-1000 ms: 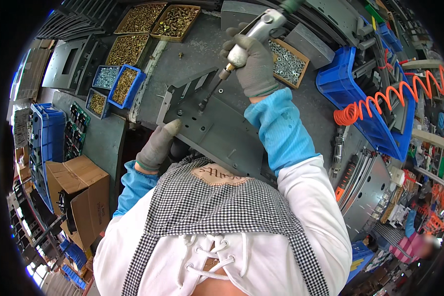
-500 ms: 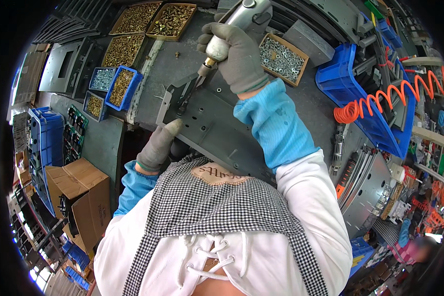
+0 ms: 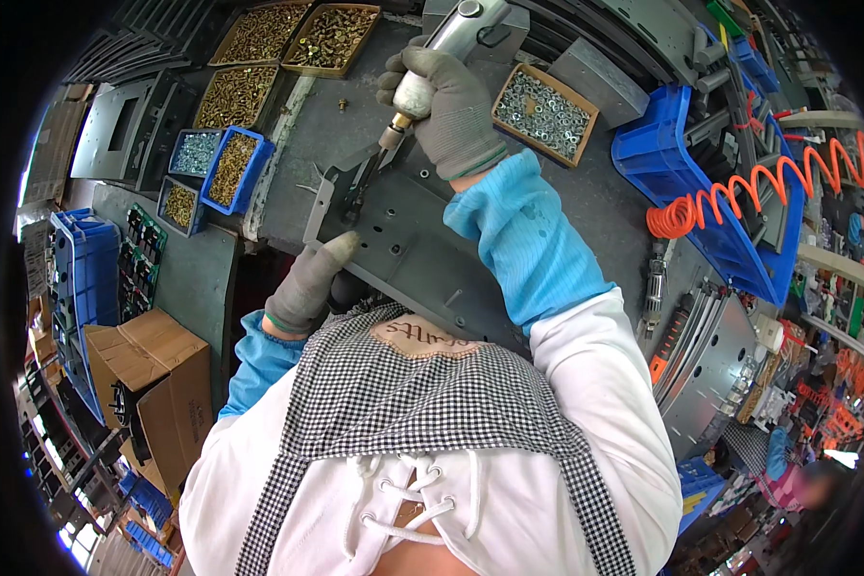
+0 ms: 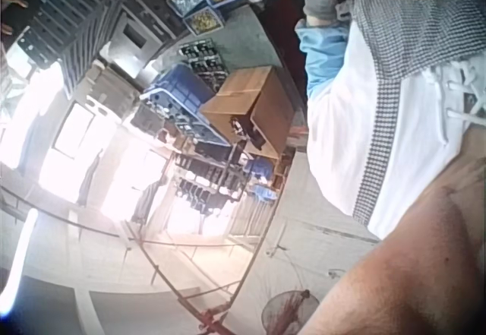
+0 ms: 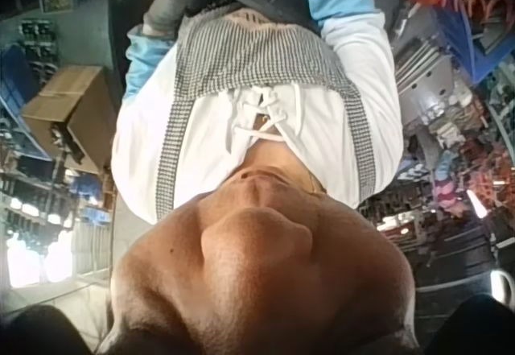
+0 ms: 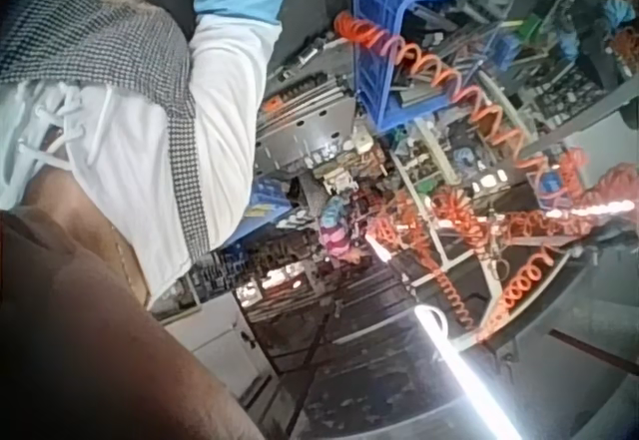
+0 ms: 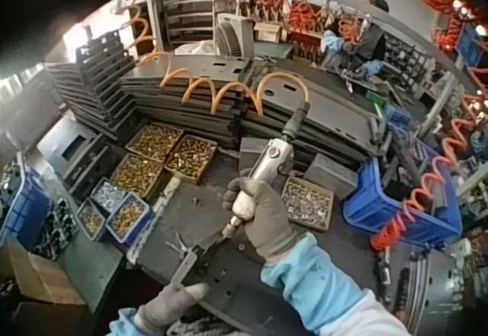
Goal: The person assembles plastic components and a housing cover onto a metal electronics housing, fastening them with screws using a pneumatic screwdriver, pliers, and an electric screwdriver.
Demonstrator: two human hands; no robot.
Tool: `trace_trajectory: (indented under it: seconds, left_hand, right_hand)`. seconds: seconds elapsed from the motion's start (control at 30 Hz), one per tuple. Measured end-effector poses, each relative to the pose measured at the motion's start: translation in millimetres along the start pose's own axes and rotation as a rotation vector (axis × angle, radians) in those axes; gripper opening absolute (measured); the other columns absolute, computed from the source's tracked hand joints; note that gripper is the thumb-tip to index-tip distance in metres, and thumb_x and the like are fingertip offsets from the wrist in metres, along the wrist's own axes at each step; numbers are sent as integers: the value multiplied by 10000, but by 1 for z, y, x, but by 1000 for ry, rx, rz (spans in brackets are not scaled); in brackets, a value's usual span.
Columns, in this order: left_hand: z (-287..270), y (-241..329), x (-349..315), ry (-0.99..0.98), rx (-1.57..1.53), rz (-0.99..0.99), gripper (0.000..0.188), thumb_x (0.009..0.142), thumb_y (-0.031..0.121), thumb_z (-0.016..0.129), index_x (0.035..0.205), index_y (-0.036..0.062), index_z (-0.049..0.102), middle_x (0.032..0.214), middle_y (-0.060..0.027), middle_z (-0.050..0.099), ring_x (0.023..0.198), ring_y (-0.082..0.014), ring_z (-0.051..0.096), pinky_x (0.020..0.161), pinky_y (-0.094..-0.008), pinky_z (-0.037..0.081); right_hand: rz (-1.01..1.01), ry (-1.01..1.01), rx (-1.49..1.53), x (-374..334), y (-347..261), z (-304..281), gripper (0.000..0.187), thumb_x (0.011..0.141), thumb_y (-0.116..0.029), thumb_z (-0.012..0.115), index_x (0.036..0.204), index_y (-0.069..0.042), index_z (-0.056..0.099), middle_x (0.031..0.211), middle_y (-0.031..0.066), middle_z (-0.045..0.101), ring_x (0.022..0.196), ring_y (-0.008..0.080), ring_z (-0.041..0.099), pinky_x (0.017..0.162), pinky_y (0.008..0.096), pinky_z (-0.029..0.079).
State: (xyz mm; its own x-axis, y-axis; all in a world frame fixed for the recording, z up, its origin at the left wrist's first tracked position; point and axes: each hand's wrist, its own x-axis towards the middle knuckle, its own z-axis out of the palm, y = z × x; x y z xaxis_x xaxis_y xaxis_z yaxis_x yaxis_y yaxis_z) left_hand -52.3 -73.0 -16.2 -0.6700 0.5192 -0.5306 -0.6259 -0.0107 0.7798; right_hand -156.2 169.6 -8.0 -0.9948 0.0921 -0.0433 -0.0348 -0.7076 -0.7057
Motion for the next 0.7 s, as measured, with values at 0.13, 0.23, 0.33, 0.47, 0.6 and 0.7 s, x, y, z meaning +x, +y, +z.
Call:
trace_trajectory:
  seconds: [0.13, 0.23, 0.33, 0.47, 0.6, 0.7]
  left_hand:
    - [-2, -4, 0, 27, 13, 1, 529, 971, 391, 654, 1326, 0, 619, 1202, -99, 658, 1109, -208, 583, 995, -364, 461]
    - [-4, -6, 3, 29, 29, 20, 534, 970, 402, 653, 1320, 0, 621, 1204, -93, 657, 1099, -204, 589, 986, -352, 468]
    - [-2, -2, 3, 45, 24, 10, 501, 968, 343, 637, 1335, 3, 617, 1215, -102, 688, 1076, -210, 633, 954, -346, 495]
    - [-5, -5, 4, 28, 36, -36, 499, 967, 344, 642, 1331, 4, 619, 1218, -99, 685, 1074, -201, 630, 939, -341, 499]
    - [-7, -6, 6, 20, 47, -19, 526, 976, 393, 654, 1328, 3, 624, 1223, -92, 656, 1122, -207, 589, 1005, -347, 463]
    - [-3, -5, 7, 21, 43, 5, 503, 985, 371, 646, 1334, 10, 621, 1226, -88, 654, 1123, -206, 586, 1003, -344, 463]
  right_hand:
    - [-20, -14, -9, -4, -1, 3, 251, 986, -168, 658, 1189, -35, 594, 1044, 133, 682, 937, 248, 710, 847, 414, 632]
    - [-4, -28, -13, -5, -5, 10, 310, 962, -194, 685, 1207, -17, 611, 1012, 146, 711, 855, 243, 731, 758, 380, 644]
    - [-42, -36, -28, -5, -6, 9, 292, 956, -215, 685, 1153, -5, 636, 997, 145, 714, 850, 246, 733, 681, 390, 649]
    - [3, -18, -74, -7, -9, 11, 260, 961, -207, 675, 1147, -33, 621, 1002, 137, 702, 884, 248, 728, 679, 411, 631]
    - [-28, 18, -110, -7, -9, 10, 290, 944, -244, 676, 1111, -10, 639, 947, 131, 712, 822, 251, 738, 542, 403, 633]
    - [-19, 15, -91, -4, -9, 6, 280, 946, -240, 672, 1114, -18, 642, 946, 126, 712, 823, 251, 738, 546, 403, 637]
